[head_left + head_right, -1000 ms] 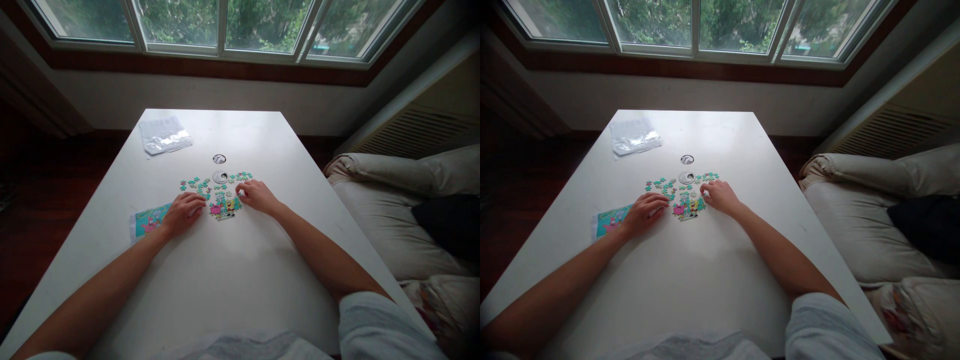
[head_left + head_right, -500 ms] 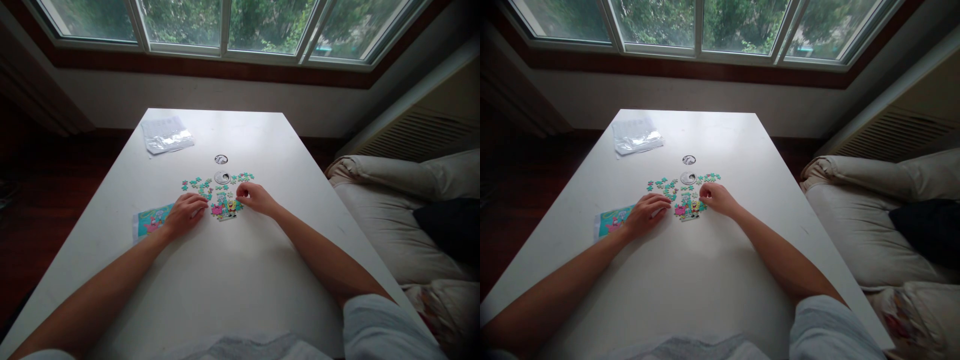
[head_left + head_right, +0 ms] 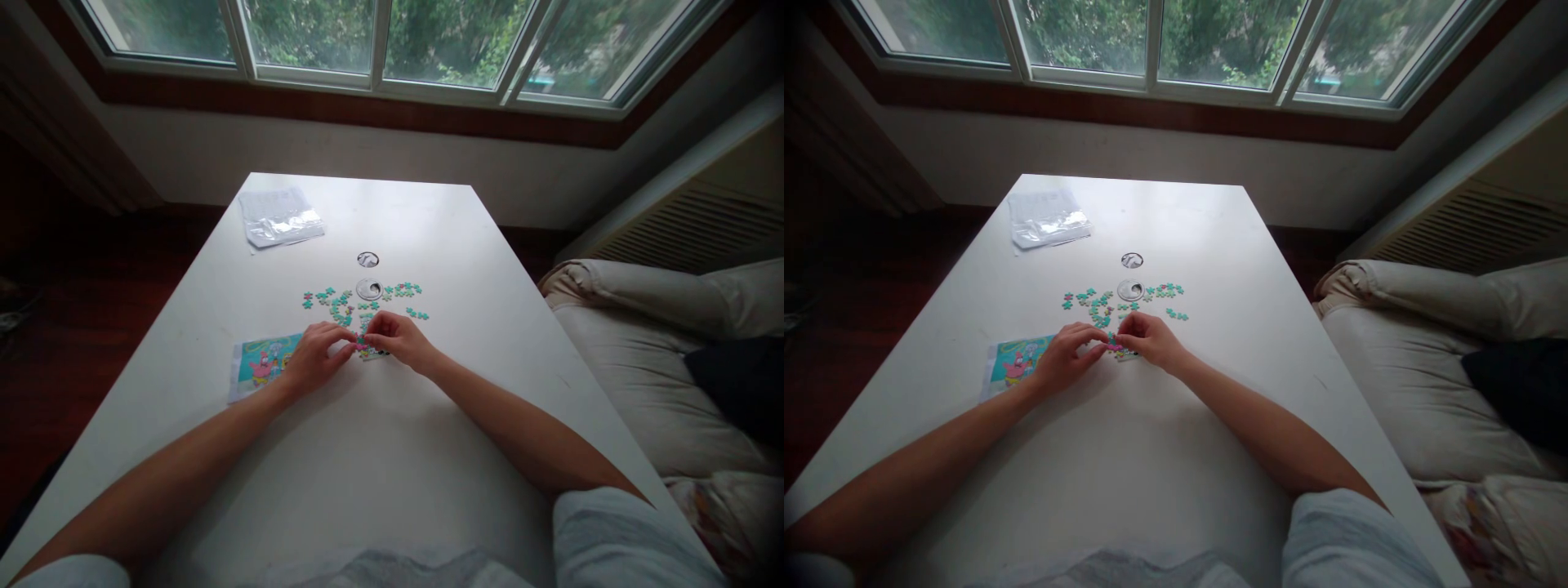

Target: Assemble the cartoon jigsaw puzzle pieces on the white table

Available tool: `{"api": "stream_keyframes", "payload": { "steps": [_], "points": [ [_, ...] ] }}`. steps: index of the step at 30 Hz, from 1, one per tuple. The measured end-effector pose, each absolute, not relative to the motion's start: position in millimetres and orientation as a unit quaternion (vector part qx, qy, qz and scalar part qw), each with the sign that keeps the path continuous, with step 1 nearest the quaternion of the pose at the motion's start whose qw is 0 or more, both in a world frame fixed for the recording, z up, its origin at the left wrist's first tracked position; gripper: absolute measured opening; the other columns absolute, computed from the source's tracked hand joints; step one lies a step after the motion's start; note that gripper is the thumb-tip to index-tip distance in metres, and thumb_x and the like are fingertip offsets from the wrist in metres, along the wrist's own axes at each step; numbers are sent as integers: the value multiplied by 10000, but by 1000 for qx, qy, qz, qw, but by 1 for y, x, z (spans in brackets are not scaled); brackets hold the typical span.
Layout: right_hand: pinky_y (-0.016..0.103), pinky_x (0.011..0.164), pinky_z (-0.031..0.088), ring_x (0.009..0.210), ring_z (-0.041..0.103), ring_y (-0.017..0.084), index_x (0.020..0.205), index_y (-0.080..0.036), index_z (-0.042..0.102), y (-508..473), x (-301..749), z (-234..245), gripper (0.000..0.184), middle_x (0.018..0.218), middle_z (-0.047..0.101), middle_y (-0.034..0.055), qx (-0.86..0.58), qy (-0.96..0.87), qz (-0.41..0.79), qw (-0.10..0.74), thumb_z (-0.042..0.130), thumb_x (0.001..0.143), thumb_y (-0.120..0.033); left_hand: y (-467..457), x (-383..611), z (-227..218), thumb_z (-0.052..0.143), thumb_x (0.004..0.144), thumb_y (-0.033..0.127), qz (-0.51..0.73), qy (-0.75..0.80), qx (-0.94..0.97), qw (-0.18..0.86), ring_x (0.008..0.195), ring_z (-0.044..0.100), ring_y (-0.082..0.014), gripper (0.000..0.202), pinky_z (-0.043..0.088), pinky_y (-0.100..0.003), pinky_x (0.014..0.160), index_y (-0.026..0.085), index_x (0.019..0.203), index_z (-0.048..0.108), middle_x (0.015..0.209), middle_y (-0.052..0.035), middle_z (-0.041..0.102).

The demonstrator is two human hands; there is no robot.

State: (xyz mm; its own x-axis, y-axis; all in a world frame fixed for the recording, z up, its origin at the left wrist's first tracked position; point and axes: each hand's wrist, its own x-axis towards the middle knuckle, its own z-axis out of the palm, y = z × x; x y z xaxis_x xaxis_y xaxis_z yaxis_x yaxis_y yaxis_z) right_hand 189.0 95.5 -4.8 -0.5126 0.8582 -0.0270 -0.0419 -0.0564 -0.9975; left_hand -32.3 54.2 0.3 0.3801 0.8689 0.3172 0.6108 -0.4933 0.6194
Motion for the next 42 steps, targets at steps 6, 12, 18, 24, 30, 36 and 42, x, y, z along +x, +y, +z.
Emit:
{"api": "stream_keyframes", "payload": {
  "steps": [6, 12, 18, 24, 30, 36, 42],
  "points": [
    [262, 636, 443, 659, 567, 118, 848, -182, 640, 92, 183, -12, 368, 731, 639, -16, -333, -610, 635, 337, 835, 754, -479, 55, -32, -1, 644, 941, 359, 336, 480, 775, 236, 882, 658, -185, 127, 479, -330, 840, 248, 927, 704, 904, -2, 731],
    [283, 675, 473, 713, 593, 142, 920, -196, 664, 91, 186, -10, 241, 809, 672, 7, -374, -685, 531, 331, 702, 882, -430, 61, -37, -6, 621, 946, 382, 337, 518, 754, 221, 850, 670, -180, 159, 509, -328, 822, 254, 933, 714, 891, 5, 744],
    [397, 946, 453, 1047, 564, 238, 965, -231, 699, 93, 194, -8, 68, 1047, 678, 77, -399, -839, 208, 308, 647, 920, -227, 68, -43, -11, 611, 935, 361, 313, 550, 758, 157, 983, 616, -238, 162, 461, -440, 950, 267, 868, 725, 945, -15, 747],
    [398, 965, 435, 1082, 538, 244, 1043, -239, 704, 91, 191, -17, 121, 1135, 644, 87, -361, -884, 157, 253, 662, 934, -274, 69, -42, -13, 629, 910, 331, 278, 561, 772, 109, 1078, 549, -270, 131, 429, -471, 954, 263, 845, 720, 1038, -37, 708],
    [398, 976, 424, 1102, 533, 242, 1063, -238, 701, 91, 190, -19, 141, 1167, 638, 85, -357, -887, 154, 248, 675, 931, -282, 70, -43, -14, 616, 894, 270, 251, 569, 779, 83, 1095, 523, -284, 113, 431, -474, 931, 238, 802, 673, 1092, -57, 665],
    [401, 977, 419, 1105, 535, 247, 1073, -251, 699, 91, 191, -18, 151, 1162, 639, 85, -349, -889, 159, 248, 681, 926, -282, 71, -45, -14, 597, 900, 270, 232, 569, 786, 75, 1112, 512, -290, 108, 432, -475, 925, 234, 813, 650, 1142, -66, 643],
    [401, 974, 419, 1098, 538, 245, 1081, -254, 699, 91, 191, -18, 155, 1158, 642, 82, -347, -891, 160, 246, 675, 932, -288, 74, -49, -14, 560, 917, 263, 218, 562, 795, 75, 1121, 510, -285, 114, 436, -469, 938, 238, 856, 653, 1188, -68, 623]
  ]
}}
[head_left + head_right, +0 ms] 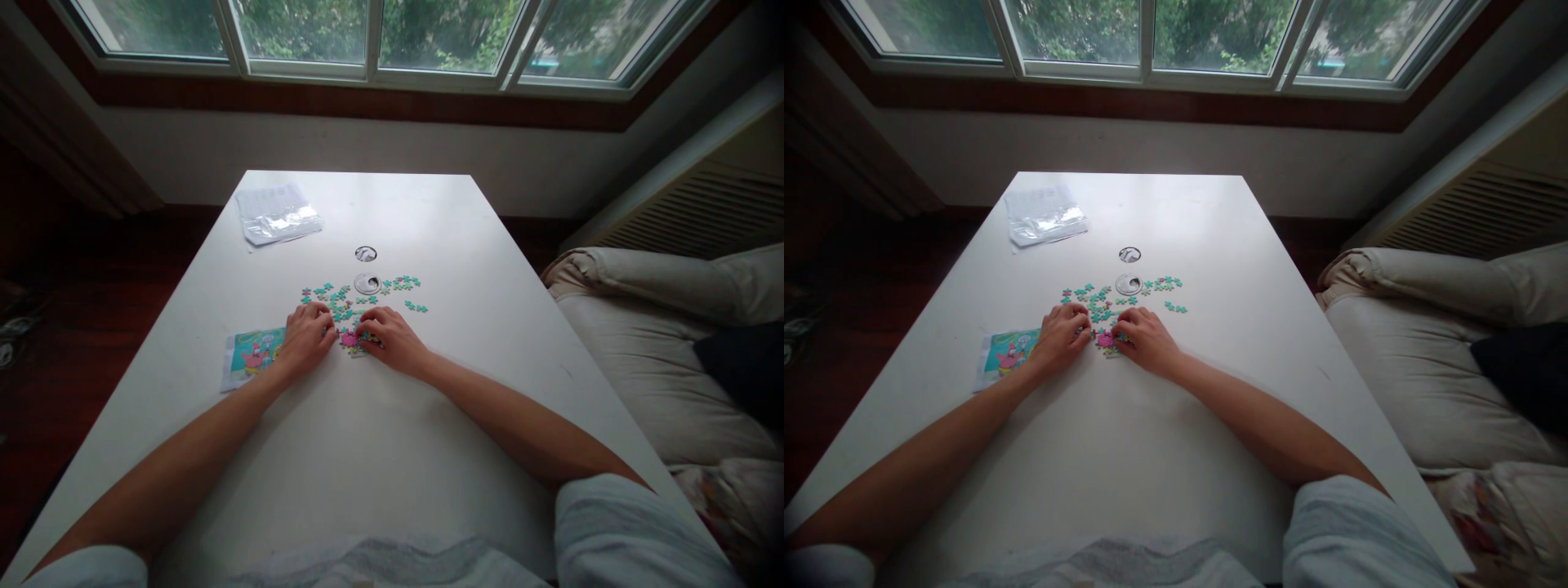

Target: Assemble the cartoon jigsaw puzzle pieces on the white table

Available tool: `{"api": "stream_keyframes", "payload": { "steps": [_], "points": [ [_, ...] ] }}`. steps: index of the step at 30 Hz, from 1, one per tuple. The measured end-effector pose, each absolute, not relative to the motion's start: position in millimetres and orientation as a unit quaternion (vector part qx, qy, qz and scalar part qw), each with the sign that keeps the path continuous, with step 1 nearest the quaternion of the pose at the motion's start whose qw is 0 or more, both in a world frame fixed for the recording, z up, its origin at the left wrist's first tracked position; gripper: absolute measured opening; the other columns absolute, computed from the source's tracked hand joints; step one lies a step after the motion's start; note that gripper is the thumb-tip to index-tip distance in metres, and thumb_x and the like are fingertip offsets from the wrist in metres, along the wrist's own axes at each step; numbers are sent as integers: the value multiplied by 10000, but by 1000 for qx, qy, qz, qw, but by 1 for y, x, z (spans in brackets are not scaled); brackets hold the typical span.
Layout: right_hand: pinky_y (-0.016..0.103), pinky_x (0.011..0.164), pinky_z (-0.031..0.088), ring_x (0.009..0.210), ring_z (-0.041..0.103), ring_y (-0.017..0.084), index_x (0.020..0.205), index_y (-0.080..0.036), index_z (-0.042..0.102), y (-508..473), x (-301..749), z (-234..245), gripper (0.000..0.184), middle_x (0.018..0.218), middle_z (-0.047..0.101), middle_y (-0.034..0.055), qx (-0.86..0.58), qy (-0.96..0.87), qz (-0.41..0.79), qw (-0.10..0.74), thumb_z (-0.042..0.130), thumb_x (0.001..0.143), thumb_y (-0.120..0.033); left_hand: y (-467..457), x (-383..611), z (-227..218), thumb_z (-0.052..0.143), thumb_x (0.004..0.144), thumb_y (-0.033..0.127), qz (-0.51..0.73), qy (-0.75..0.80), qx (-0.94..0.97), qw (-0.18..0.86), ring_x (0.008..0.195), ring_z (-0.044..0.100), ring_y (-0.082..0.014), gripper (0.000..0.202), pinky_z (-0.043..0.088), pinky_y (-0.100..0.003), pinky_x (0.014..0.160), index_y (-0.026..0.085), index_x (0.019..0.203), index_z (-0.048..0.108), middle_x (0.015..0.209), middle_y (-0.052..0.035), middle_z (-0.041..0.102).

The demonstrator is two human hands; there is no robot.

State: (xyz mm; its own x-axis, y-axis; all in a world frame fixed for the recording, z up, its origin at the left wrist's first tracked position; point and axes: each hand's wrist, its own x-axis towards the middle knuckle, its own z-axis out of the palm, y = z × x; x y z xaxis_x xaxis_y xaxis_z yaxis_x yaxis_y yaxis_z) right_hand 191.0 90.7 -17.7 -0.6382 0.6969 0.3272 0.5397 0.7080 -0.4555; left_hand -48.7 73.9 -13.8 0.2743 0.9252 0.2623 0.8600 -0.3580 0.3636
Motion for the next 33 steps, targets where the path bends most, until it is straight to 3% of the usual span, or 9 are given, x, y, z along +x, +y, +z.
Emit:
{"api": "stream_keyframes", "payload": {
  "steps": [14, 27, 33],
  "points": [
    [401, 966, 416, 1095, 538, 244, 1069, -256, 707, 90, 190, -16, 155, 1157, 642, 83, -346, -890, 166, 248, 690, 916, -268, 75, -47, -19, 579, 906, 259, 227, 548, 803, 64, 1195, 505, -286, 96, 435, -483, 1034, 232, 838, 641, 1243, -75, 605],
    [400, 970, 414, 1106, 534, 245, 1072, -254, 701, 90, 191, -17, 149, 1155, 643, 83, -346, -890, 164, 246, 679, 928, -285, 70, -45, -16, 660, 864, 263, 237, 558, 793, 56, 1199, 517, -300, 130, 433, -492, 1039, 226, 765, 583, 1263, -81, 600],
    [399, 974, 410, 1107, 529, 246, 1076, -254, 695, 89, 191, -16, 150, 1162, 639, 81, -346, -891, 163, 246, 672, 931, -282, 71, -46, -15, 625, 904, 273, 238, 557, 794, 54, 1201, 515, -295, 98, 426, -489, 1032, 235, 814, 617, 1260, -71, 606]
  ]
}}
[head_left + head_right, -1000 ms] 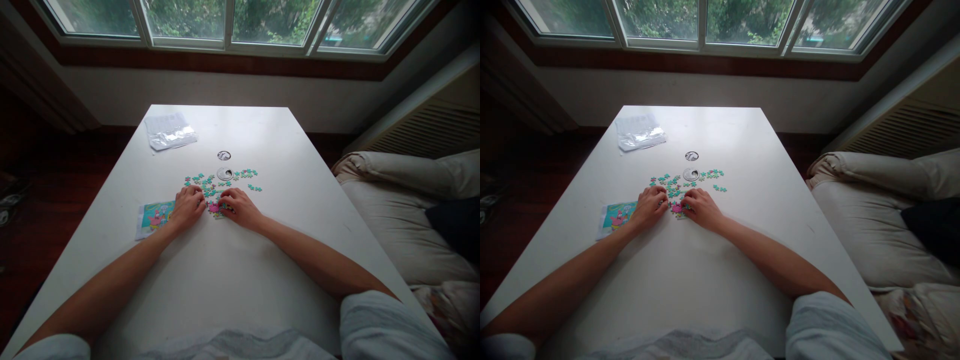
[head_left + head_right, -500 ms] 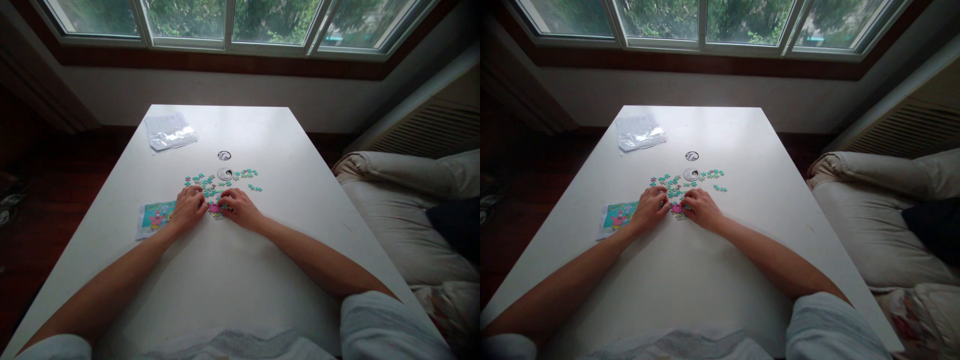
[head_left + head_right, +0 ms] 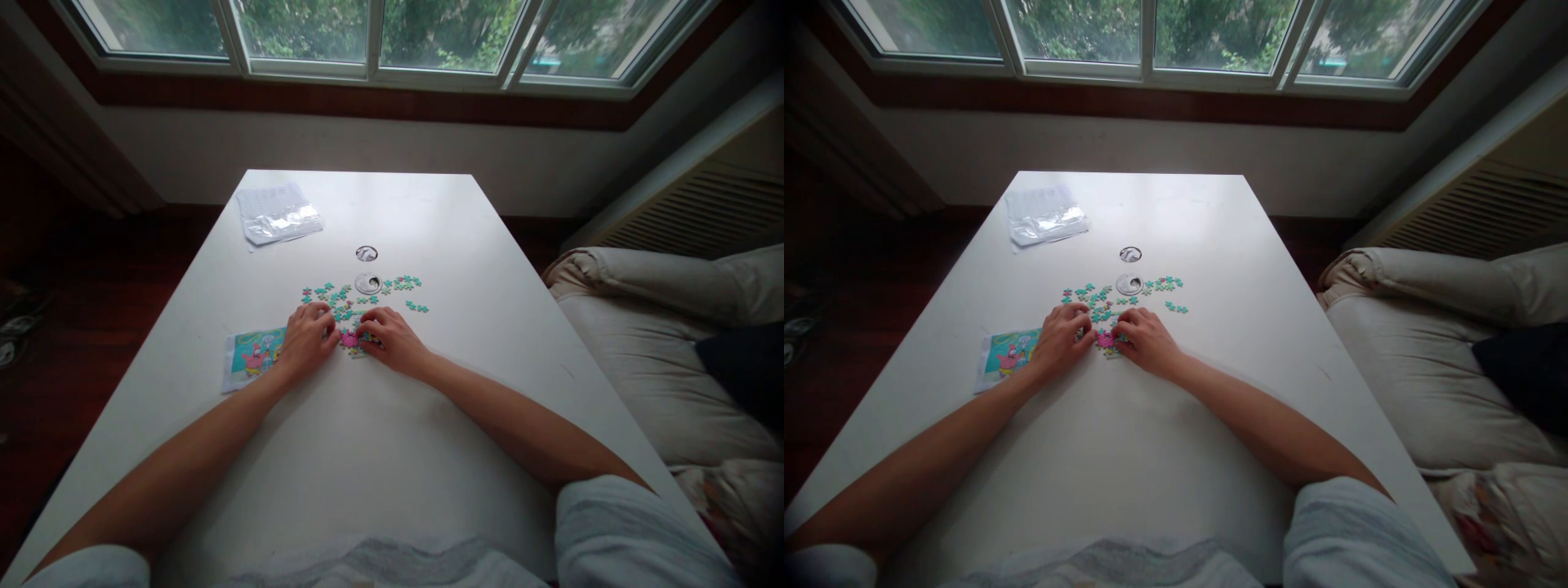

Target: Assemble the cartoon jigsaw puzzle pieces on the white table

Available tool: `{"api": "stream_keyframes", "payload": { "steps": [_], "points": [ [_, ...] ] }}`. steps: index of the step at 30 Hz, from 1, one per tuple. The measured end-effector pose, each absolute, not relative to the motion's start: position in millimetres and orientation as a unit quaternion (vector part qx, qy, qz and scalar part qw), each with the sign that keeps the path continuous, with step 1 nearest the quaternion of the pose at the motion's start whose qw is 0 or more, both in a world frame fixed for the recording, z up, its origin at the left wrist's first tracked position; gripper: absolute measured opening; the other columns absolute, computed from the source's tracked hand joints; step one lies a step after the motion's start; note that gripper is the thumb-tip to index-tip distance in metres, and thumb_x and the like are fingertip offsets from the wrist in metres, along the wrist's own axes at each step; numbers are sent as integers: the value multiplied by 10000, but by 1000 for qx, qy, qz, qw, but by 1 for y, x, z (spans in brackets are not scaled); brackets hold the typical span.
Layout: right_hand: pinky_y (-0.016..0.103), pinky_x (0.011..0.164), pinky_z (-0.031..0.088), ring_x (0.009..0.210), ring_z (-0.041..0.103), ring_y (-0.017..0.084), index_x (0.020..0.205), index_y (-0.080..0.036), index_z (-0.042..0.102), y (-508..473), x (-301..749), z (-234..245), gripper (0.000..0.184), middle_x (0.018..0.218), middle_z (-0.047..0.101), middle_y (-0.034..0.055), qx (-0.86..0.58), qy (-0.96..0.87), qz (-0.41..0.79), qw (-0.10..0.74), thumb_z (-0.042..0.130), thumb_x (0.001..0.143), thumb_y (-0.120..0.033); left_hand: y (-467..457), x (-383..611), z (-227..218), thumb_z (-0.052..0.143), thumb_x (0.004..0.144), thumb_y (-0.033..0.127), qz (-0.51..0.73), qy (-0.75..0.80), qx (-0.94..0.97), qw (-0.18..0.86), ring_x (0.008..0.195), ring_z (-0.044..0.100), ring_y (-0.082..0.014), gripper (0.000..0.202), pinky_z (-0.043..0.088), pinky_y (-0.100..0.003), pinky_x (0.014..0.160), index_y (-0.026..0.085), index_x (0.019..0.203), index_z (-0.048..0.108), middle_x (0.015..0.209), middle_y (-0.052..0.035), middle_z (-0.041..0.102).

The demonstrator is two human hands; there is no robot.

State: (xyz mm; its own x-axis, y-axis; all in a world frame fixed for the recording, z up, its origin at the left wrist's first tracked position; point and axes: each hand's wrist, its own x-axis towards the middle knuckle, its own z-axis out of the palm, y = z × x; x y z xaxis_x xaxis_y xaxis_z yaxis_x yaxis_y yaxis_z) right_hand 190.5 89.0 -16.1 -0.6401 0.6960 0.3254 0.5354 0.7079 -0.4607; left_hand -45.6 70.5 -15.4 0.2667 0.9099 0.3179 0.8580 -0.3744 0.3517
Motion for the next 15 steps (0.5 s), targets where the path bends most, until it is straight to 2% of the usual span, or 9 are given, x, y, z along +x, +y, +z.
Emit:
{"api": "stream_keyframes", "payload": {
  "steps": [15],
  "points": [
    [402, 973, 425, 1102, 537, 243, 1057, -252, 696, 90, 190, -20, 147, 1154, 641, 74, -344, -891, 153, 253, 697, 910, -261, 70, -45, -14, 626, 897, 266, 232, 566, 789, 62, 1214, 528, -283, 75, 421, -459, 1044, 233, 831, 626, 1266, -68, 614]
  ]
}}
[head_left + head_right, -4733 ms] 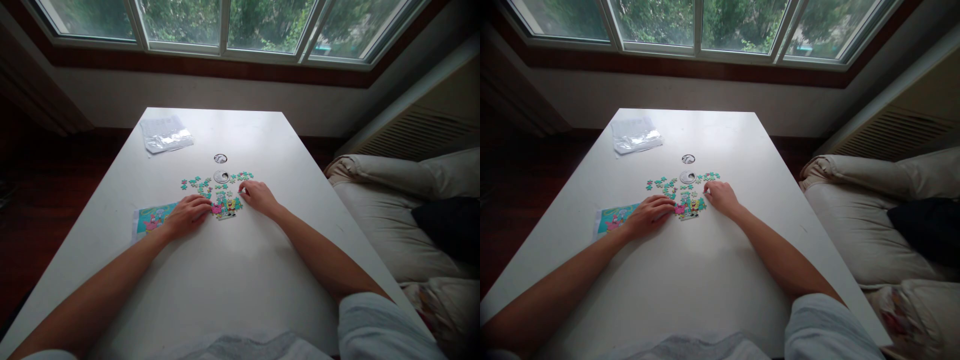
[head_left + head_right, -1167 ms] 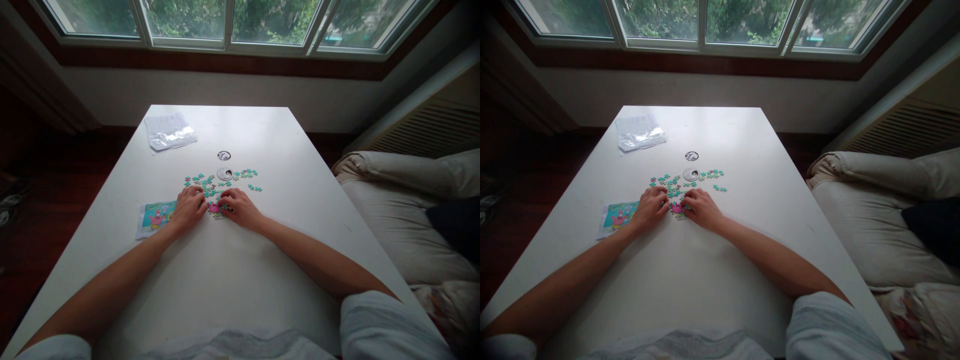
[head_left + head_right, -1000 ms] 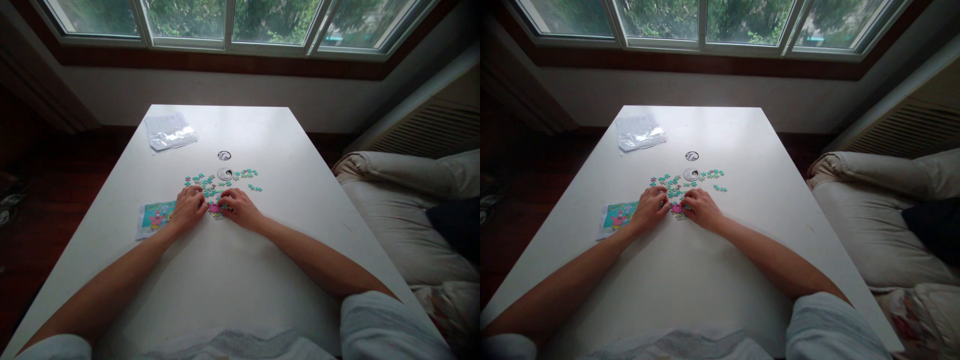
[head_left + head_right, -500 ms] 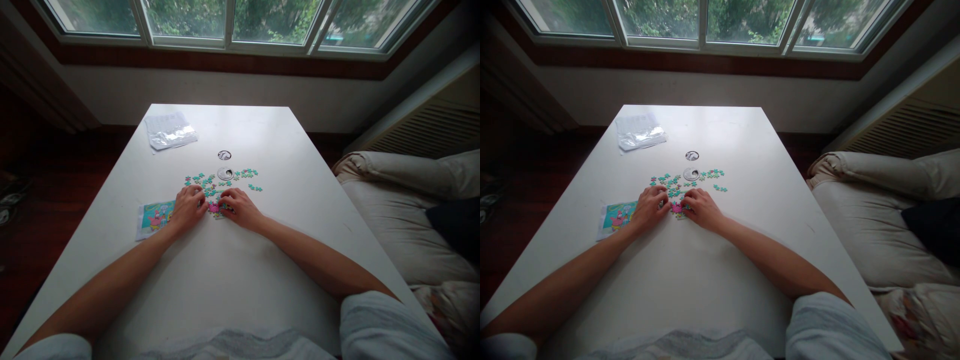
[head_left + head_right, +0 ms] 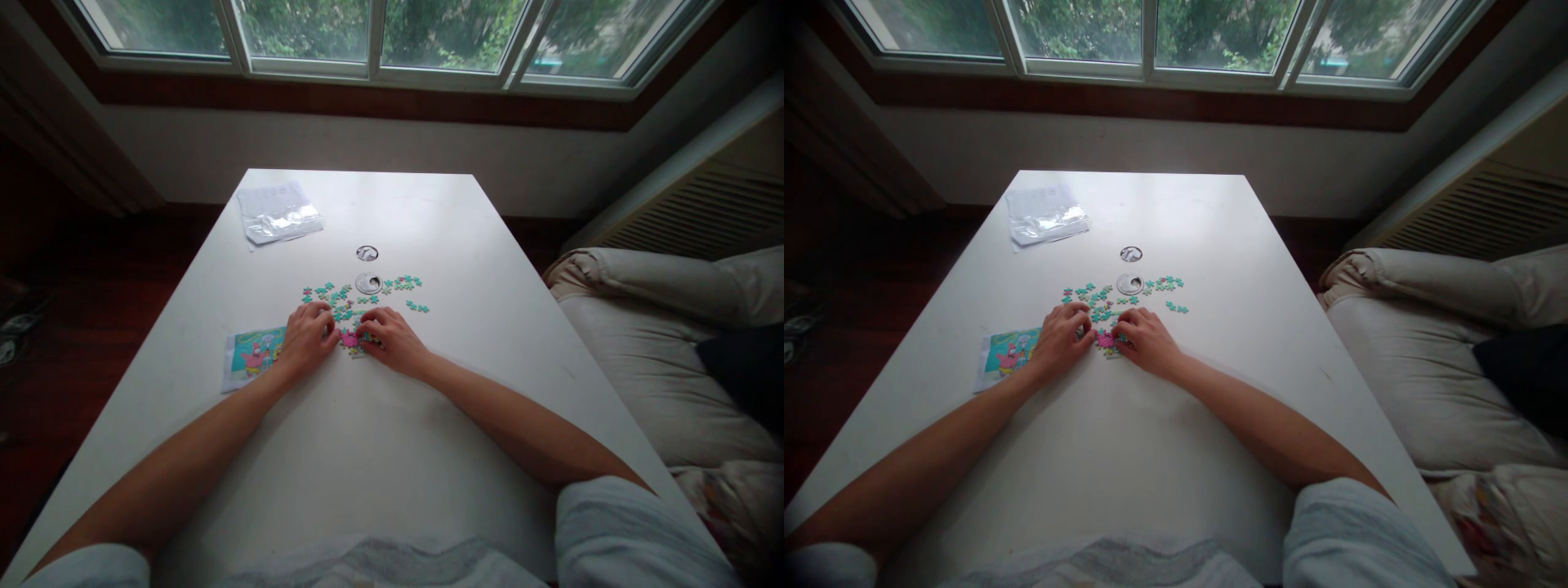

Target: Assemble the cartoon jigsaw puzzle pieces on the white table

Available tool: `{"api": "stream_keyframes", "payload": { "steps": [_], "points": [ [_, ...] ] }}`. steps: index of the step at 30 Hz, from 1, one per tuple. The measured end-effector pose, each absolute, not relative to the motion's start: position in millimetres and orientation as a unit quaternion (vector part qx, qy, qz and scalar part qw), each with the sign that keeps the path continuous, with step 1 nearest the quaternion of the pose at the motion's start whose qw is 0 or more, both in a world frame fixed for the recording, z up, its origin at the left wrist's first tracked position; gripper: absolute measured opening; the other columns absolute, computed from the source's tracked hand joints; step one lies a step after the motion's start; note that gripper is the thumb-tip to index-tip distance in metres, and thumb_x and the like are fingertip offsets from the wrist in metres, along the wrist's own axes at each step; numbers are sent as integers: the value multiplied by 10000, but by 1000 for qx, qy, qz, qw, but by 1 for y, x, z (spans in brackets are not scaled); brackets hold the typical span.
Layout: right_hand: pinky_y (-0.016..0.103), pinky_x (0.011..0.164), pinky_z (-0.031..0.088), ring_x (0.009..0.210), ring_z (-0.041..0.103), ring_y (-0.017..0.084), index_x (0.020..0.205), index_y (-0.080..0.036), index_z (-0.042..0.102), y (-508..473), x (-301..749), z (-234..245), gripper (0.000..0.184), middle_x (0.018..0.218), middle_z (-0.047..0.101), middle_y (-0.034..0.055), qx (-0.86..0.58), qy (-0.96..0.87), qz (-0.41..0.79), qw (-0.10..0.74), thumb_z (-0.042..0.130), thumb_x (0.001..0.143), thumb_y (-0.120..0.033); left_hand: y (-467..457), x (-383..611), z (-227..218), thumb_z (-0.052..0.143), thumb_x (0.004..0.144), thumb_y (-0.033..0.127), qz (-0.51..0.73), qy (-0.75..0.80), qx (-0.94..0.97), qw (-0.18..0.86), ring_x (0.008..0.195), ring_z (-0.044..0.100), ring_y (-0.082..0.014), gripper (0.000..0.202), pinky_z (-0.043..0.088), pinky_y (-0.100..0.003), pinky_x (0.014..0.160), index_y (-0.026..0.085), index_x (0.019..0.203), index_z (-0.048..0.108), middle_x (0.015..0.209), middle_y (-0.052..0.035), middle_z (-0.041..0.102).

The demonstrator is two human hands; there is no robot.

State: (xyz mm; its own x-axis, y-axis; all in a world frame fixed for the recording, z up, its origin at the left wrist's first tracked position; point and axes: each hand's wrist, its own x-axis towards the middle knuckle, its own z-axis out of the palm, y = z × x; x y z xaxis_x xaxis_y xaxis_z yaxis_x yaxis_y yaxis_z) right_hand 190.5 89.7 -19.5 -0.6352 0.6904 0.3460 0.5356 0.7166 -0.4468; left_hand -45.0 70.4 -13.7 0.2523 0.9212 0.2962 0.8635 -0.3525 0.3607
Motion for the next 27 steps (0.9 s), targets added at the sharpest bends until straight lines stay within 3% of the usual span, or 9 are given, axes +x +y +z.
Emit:
{"api": "stream_keyframes", "payload": {
  "steps": [11, 27],
  "points": [
    [402, 963, 431, 1087, 540, 243, 1064, -247, 691, 90, 192, -20, 139, 1153, 646, 77, -339, -895, 148, 251, 673, 931, -282, 65, -50, -12, 618, 872, 205, 241, 550, 796, 83, 1221, 551, -266, 82, 428, -443, 1055, 247, 930, 658, 1245, -52, 636],
    [407, 966, 430, 1094, 532, 242, 1078, -258, 688, 90, 192, -22, 152, 1156, 640, 79, -338, -896, 142, 252, 671, 929, -275, 63, -51, -14, 662, 864, 240, 252, 532, 804, 91, 1226, 565, -269, 164, 424, -463, 1080, 282, 1017, 705, 1265, -46, 644]
  ]
}}
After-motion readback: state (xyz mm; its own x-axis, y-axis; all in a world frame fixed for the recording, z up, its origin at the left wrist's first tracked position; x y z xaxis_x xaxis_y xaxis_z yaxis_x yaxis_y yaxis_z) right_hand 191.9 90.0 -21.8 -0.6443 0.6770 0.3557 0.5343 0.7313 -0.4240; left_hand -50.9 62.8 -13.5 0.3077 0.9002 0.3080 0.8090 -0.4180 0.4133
